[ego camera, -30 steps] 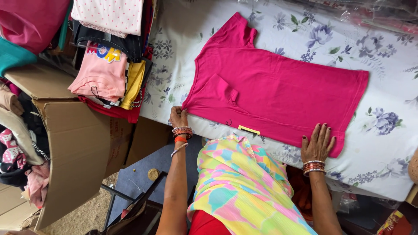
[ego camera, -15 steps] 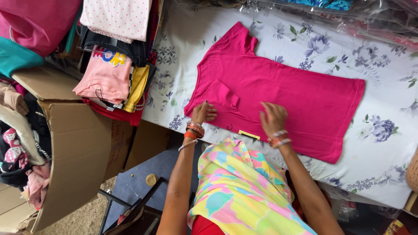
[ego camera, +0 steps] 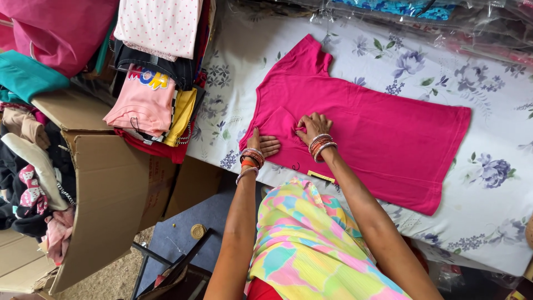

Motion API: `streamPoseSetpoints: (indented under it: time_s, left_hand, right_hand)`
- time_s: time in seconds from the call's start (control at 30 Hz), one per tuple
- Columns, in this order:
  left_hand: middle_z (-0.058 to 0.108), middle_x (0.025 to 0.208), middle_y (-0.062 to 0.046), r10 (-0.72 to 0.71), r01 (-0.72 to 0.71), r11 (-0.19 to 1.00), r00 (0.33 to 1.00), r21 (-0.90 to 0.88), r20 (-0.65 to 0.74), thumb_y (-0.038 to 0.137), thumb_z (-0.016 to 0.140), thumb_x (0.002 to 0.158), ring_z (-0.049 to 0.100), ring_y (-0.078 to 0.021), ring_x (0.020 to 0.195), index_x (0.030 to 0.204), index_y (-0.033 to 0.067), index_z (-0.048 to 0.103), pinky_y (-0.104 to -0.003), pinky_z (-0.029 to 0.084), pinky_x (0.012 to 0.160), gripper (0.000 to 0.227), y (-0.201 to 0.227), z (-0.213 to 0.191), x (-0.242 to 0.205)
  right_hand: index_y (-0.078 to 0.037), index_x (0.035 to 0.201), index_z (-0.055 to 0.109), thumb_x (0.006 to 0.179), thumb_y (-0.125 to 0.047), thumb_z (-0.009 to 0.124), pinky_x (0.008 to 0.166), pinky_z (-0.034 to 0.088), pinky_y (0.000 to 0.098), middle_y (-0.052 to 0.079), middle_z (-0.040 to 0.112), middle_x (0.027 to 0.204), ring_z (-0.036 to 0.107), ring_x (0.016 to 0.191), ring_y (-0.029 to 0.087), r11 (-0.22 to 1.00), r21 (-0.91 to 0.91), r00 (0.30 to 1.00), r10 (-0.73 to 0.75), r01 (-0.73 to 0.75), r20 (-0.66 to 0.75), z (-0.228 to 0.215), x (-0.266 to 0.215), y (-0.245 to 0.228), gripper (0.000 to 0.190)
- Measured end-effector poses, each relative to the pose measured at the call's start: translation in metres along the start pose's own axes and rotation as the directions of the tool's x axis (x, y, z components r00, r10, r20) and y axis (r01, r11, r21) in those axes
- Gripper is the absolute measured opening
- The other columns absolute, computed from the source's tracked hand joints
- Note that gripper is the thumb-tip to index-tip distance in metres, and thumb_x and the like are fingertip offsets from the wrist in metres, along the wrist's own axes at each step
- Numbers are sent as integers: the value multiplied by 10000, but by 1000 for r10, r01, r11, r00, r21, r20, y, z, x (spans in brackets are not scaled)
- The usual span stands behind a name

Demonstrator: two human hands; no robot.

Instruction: Folding items of clothing including a pink t-shirt and polka-dot pants on a table.

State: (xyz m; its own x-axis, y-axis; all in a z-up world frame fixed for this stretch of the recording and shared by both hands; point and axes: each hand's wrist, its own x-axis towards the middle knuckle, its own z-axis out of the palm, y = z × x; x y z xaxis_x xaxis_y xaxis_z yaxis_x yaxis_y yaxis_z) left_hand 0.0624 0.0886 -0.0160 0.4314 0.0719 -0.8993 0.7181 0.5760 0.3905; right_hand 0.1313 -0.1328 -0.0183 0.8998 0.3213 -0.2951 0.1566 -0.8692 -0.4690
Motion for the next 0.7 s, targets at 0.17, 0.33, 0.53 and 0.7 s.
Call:
streamPoseSetpoints:
  time_s: [0.17, 0.33, 0.53, 0.7]
  left_hand:
    - [677, 1222, -315, -23, 23, 1000, 999, -5, 24, 666, 197, 1012, 695, -436, 1099, 1224, -145, 588, -529, 587, 962, 925, -4, -7, 17]
    - [681, 1219, -314, -24, 24, 1000, 1000, -5, 13, 767, 151, 948, 697, -426, 1106, 1256, -146, 582, -523, 566, 992, 1056, -7, -8, 18]
    - [493, 1482, -344, 7, 2, 999, 980, 44, -199, 812, 355, 892, 543, -484, 1333, 1425, -73, 414, -593, 529, 1037, 1035, -3, 1, 3]
    - [354, 1557, -197, 294, -176, 872, 934, 456, -202, 808, 467, 865, 388, -372, 1373, 1533, 78, 366, -605, 292, 1083, 994, -21, -32, 67]
  right_hand:
    - [-208, 889, 665, 775, -294, 832, 899, 402, 476, 6, 610, 967, 538, 970, 225, 993, 113, 993, -7, 20, -118, 11, -5, -6, 220]
    - [-151, 969, 662, 1022, -40, 610, 911, 521, 383, 2, 700, 926, 653, 921, 136, 859, 18, 838, -493, 511, -234, 44, -33, 4, 134]
    - [-124, 975, 705, 856, -128, 638, 984, 514, 422, 70, 705, 1158, 641, 1140, 241, 567, -209, 568, -821, 797, -64, 38, -75, 7, 137]
    - [-164, 1023, 728, 872, -169, 626, 1025, 488, 425, 77, 678, 1264, 608, 1199, 245, 578, -230, 580, -812, 783, -68, 45, -88, 15, 183]
